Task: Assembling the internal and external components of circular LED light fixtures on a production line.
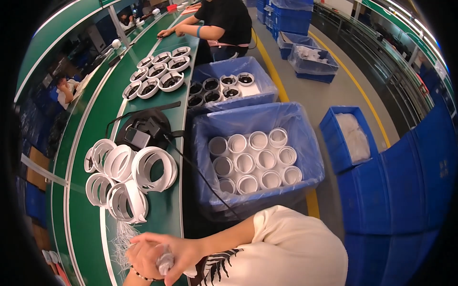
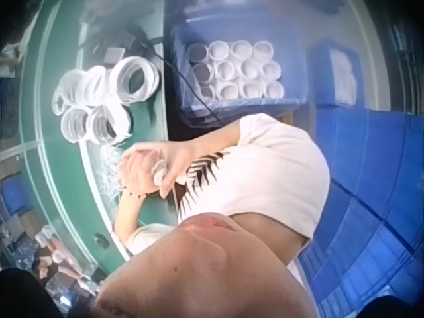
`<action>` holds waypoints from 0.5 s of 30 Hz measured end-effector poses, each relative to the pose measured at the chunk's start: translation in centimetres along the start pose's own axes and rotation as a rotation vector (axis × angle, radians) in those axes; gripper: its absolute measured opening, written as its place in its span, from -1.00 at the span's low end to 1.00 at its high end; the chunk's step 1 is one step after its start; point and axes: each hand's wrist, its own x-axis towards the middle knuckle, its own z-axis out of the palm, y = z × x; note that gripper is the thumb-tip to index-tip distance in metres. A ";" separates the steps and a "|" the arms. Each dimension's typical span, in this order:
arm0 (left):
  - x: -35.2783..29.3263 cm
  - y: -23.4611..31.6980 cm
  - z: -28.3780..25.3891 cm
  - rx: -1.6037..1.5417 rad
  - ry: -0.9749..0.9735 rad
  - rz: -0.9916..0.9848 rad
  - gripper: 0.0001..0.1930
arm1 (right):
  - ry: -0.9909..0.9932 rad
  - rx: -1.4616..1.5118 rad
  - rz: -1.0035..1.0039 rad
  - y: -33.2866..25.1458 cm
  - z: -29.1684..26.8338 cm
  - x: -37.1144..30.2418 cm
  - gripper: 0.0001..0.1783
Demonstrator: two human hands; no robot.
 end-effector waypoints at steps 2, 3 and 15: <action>0.1 -0.2 0.2 0.016 0.027 -0.069 -0.64 | 0.237 0.297 0.196 -1.1 0.0 -0.7 0.11; -0.2 -0.4 0.6 0.008 0.005 -0.067 -0.49 | 0.311 0.195 0.121 -1.0 -0.3 -0.8 0.09; 1.0 0.5 0.6 0.098 0.066 -0.278 -0.01 | 0.467 -0.623 -0.377 -6.2 -6.6 -3.7 -0.82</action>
